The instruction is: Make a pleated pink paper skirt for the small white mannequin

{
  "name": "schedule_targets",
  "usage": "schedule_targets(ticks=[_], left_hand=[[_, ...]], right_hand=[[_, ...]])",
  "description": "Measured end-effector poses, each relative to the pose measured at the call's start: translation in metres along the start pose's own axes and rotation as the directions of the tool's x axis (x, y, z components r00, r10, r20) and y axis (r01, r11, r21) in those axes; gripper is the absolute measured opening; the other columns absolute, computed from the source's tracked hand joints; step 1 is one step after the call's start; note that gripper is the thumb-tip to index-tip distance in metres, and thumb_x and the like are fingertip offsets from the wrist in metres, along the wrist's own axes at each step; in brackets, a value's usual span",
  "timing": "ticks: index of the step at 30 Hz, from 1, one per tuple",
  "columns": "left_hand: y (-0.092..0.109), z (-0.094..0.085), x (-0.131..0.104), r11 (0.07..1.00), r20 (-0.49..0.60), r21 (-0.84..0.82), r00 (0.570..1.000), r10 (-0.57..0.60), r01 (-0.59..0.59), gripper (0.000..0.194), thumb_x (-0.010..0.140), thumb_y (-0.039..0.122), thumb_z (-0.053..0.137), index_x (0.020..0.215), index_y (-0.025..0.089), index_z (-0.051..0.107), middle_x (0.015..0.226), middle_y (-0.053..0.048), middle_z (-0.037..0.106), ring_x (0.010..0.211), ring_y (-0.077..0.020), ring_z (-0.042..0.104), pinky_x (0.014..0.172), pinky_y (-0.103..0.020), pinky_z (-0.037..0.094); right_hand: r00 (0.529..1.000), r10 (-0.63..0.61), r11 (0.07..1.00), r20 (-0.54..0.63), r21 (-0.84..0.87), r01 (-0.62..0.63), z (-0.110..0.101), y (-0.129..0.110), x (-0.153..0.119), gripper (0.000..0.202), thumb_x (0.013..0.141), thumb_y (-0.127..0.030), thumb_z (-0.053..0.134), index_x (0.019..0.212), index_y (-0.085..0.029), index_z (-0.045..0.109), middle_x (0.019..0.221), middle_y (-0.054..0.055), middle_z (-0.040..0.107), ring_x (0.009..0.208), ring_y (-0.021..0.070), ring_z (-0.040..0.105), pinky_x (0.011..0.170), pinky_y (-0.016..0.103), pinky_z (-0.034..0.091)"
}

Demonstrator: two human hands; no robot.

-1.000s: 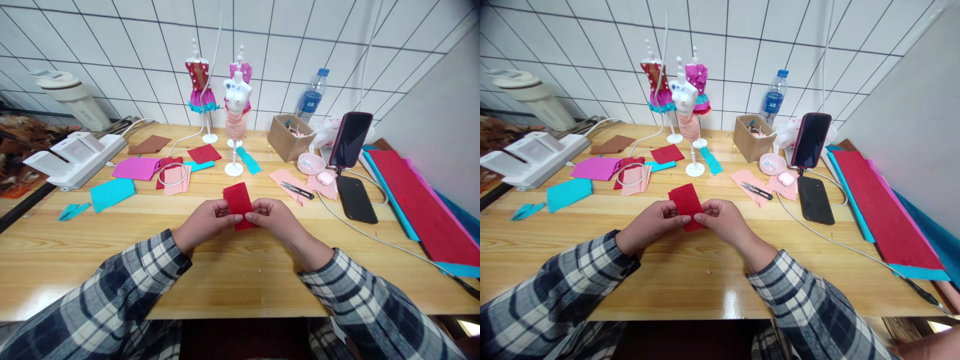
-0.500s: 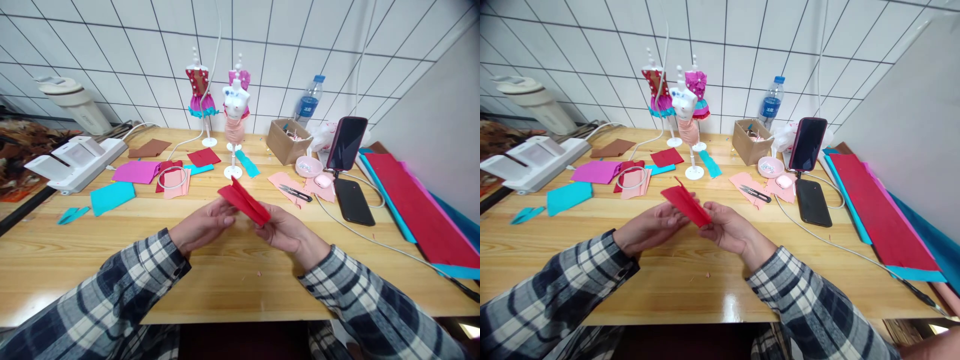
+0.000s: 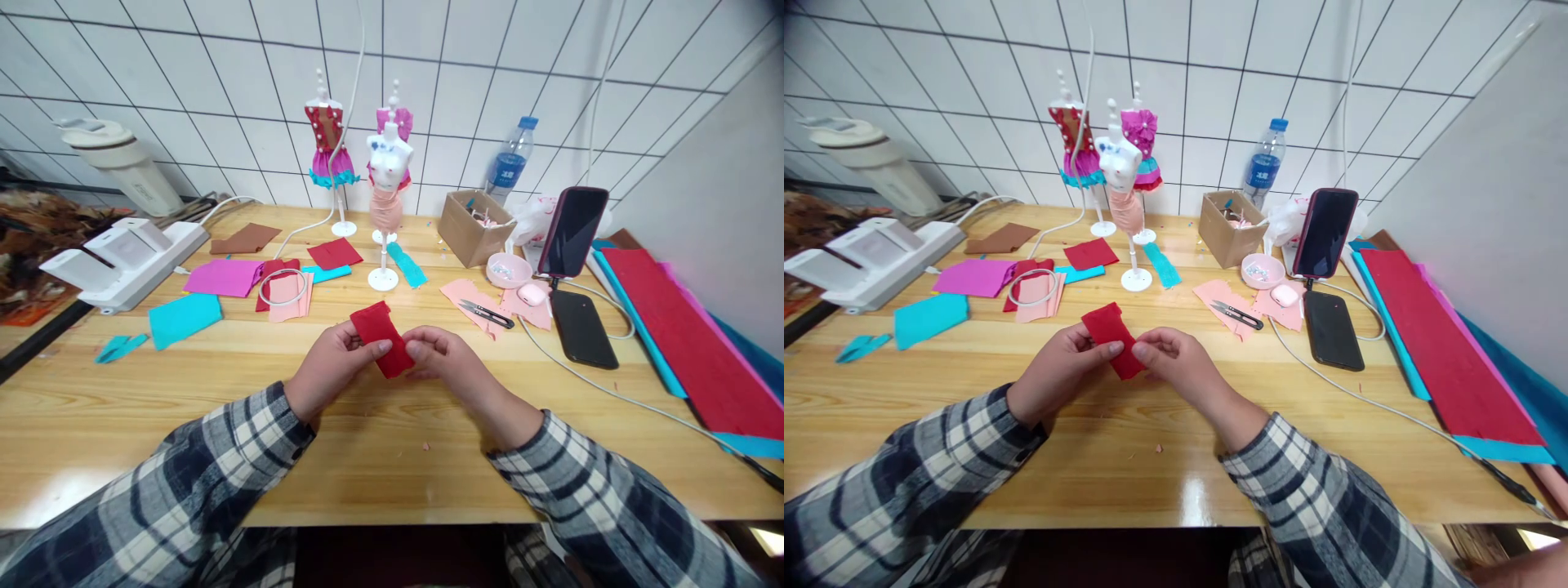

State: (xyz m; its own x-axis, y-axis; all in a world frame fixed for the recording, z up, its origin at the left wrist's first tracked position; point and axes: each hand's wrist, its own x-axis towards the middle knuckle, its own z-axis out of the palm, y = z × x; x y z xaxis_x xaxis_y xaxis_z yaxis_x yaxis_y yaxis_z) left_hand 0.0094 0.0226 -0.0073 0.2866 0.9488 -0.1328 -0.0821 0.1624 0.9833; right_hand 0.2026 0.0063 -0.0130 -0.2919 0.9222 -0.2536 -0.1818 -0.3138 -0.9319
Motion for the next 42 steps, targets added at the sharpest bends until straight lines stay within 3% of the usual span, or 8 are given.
schedule_targets(ticks=[4, 9, 22, 25, 27, 30, 32, 42], left_hand=[[0.000, -0.001, 0.000, 1.000, 0.010, 0.000, 1.000, 0.023, -0.023, 0.040, 0.070, 0.037, 0.083, 0.102, 0.016, 0.072, 0.102, -0.006, 0.076, 0.093, -0.0213, 0.068, 0.088, -0.033, 0.051], [0.000, -0.004, 0.000, 0.995, 0.183, 0.035, 0.978, -0.103, 0.098, 0.038, 0.074, 0.041, 0.080, 0.102, 0.016, 0.074, 0.099, -0.008, 0.077, 0.090, -0.0230, 0.070, 0.081, -0.033, 0.053], [0.000, -0.004, 0.000, 0.980, 0.196, 0.152, 0.968, -0.155, 0.127, 0.034, 0.070, 0.040, 0.081, 0.097, 0.019, 0.078, 0.096, -0.007, 0.079, 0.088, -0.0230, 0.070, 0.075, -0.031, 0.052], [-0.001, -0.010, 0.002, 0.980, 0.135, 0.149, 0.979, -0.154, 0.133, 0.029, 0.070, 0.042, 0.081, 0.086, 0.018, 0.079, 0.086, -0.006, 0.079, 0.080, -0.0207, 0.069, 0.074, -0.030, 0.051], [-0.001, -0.015, 0.004, 0.984, 0.058, 0.103, 0.987, -0.151, 0.144, 0.028, 0.069, 0.041, 0.082, 0.083, 0.017, 0.079, 0.085, -0.006, 0.078, 0.075, -0.0184, 0.068, 0.071, -0.028, 0.050], [-0.002, -0.020, 0.007, 0.987, -0.025, 0.008, 0.987, -0.159, 0.160, 0.026, 0.069, 0.038, 0.083, 0.081, 0.016, 0.078, 0.087, -0.007, 0.079, 0.073, -0.0161, 0.067, 0.067, -0.025, 0.049], [-0.002, -0.022, 0.008, 0.983, -0.032, -0.052, 0.983, -0.179, 0.177, 0.026, 0.069, 0.037, 0.084, 0.084, 0.016, 0.077, 0.090, -0.008, 0.079, 0.075, -0.0158, 0.068, 0.067, -0.024, 0.049], [0.003, -0.020, 0.005, 0.898, -0.041, -0.344, 0.951, -0.306, 0.274, 0.021, 0.067, 0.025, 0.087, 0.081, 0.017, 0.075, 0.081, -0.003, 0.077, 0.069, -0.0110, 0.068, 0.059, -0.017, 0.053]], right_hand=[[0.995, -0.056, 0.989, -0.077, -0.140, 0.045, 0.003, 0.002, 0.000, 0.033, 0.066, -0.044, 0.083, 0.078, -0.018, 0.067, 0.071, 0.000, 0.069, 0.062, 0.0118, 0.061, 0.061, 0.026, 0.051], [0.992, -0.068, 0.994, -0.104, -0.091, 0.059, 0.000, -0.001, 0.001, 0.035, 0.065, -0.046, 0.082, 0.081, -0.018, 0.068, 0.077, 0.000, 0.071, 0.069, 0.0136, 0.065, 0.063, 0.028, 0.054], [0.973, -0.218, 0.894, -0.075, -0.414, 0.169, -0.003, 0.003, 0.006, 0.022, 0.074, -0.043, 0.072, 0.078, -0.021, 0.067, 0.067, 0.000, 0.067, 0.058, 0.0148, 0.060, 0.058, 0.029, 0.049], [0.950, -0.306, 0.755, -0.060, -0.623, 0.204, -0.014, -0.017, 0.006, 0.026, 0.081, -0.045, 0.066, 0.090, -0.022, 0.070, 0.078, 0.003, 0.071, 0.067, 0.0168, 0.063, 0.061, 0.029, 0.048], [0.909, -0.404, 0.510, -0.103, -0.850, 0.131, -0.034, -0.037, 0.007, 0.028, 0.088, -0.045, 0.058, 0.099, -0.022, 0.071, 0.086, 0.006, 0.072, 0.074, 0.0197, 0.064, 0.064, 0.031, 0.046], [0.840, -0.491, 0.074, -0.232, -0.971, -0.226, -0.073, -0.057, 0.009, 0.028, 0.091, -0.037, 0.053, 0.084, -0.019, 0.072, 0.085, 0.012, 0.071, 0.084, 0.0264, 0.064, 0.068, 0.035, 0.042], [0.858, -0.480, -0.061, -0.181, -0.969, -0.239, -0.095, -0.056, 0.013, 0.026, 0.092, -0.035, 0.053, 0.091, -0.019, 0.074, 0.094, 0.014, 0.071, 0.093, 0.0281, 0.063, 0.074, 0.036, 0.042], [0.878, -0.441, 0.090, -0.186, -0.983, -0.163, -0.123, -0.022, 0.025, 0.009, 0.079, -0.026, 0.063, 0.082, -0.019, 0.067, 0.088, 0.007, 0.068, 0.085, 0.0224, 0.061, 0.069, 0.031, 0.041]])
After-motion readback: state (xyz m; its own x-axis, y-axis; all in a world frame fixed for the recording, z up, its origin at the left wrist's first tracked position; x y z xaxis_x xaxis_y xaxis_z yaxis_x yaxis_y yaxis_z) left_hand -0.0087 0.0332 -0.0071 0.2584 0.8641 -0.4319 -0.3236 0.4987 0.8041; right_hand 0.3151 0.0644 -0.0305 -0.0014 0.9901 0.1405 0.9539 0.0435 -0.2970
